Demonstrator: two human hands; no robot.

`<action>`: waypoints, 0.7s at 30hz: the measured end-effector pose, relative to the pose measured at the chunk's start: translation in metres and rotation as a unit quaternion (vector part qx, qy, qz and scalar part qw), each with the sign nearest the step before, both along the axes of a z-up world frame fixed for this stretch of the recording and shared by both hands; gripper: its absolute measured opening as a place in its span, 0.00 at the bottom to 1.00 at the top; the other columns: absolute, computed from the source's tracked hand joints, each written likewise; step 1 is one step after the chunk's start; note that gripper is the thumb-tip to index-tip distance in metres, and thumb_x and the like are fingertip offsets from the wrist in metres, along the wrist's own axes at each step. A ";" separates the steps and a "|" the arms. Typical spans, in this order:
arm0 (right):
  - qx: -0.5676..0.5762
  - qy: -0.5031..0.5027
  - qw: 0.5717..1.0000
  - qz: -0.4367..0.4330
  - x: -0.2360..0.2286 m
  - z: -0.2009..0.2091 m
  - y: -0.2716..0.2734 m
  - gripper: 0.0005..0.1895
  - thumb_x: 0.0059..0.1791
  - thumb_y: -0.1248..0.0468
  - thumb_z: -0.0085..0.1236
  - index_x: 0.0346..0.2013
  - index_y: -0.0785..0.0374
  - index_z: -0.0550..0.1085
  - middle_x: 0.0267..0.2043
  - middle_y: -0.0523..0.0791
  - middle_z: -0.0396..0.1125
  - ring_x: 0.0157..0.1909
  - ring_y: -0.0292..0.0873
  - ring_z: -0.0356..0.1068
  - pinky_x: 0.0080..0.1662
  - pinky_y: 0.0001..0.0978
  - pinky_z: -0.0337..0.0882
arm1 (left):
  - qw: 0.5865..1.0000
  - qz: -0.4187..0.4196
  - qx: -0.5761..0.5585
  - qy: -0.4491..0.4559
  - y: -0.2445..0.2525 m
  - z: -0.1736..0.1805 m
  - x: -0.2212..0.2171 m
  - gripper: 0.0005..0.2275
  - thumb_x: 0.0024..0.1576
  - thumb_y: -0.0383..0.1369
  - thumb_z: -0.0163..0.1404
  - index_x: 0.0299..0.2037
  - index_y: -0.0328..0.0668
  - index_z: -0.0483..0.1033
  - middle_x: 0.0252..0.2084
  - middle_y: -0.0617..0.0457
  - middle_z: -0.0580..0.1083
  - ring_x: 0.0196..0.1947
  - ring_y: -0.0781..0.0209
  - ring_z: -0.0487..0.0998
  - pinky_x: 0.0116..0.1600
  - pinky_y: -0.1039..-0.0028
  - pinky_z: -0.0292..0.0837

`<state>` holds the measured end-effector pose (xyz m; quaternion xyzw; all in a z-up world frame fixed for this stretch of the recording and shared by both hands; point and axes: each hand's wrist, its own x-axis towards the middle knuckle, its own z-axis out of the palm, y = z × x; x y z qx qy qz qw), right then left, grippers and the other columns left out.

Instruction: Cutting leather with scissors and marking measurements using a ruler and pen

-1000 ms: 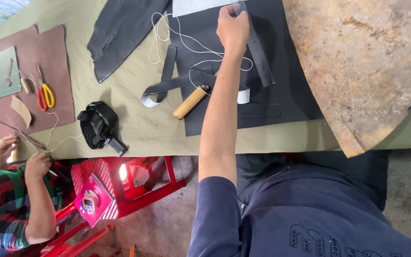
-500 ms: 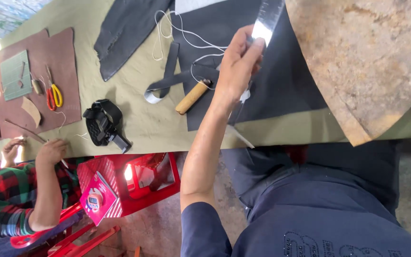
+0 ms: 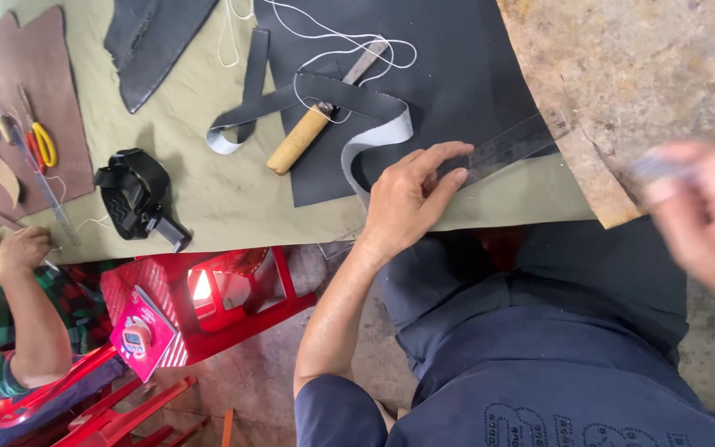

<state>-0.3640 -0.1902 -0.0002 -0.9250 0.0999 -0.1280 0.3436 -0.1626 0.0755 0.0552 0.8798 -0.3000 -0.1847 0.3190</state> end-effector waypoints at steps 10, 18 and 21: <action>-0.330 -0.005 0.943 0.038 -0.007 -0.024 0.024 0.19 0.57 0.44 0.64 0.62 0.39 0.82 0.33 0.36 0.63 0.35 0.41 0.65 0.38 0.27 0.66 | 0.998 -0.024 0.022 -0.057 0.003 -0.022 -0.001 0.11 0.63 0.42 0.51 0.55 0.67 0.77 0.30 0.65 0.65 0.26 0.68 0.69 0.32 0.72 0.71; -0.334 0.018 0.942 0.027 -0.011 -0.037 0.021 0.20 0.58 0.39 0.65 0.63 0.35 0.83 0.33 0.36 0.64 0.36 0.43 0.66 0.37 0.30 0.63 | 0.996 -0.047 0.037 -0.060 0.012 -0.031 0.007 0.12 0.65 0.42 0.50 0.57 0.66 0.77 0.34 0.63 0.64 0.25 0.66 0.66 0.28 0.70 0.68; -0.325 0.017 0.945 0.032 -0.012 -0.039 0.019 0.20 0.58 0.41 0.65 0.63 0.37 0.84 0.34 0.36 0.64 0.36 0.42 0.66 0.37 0.27 0.62 | 0.997 -0.041 0.024 -0.068 0.015 -0.033 0.008 0.11 0.65 0.42 0.51 0.57 0.65 0.77 0.35 0.63 0.64 0.25 0.68 0.66 0.27 0.74 0.66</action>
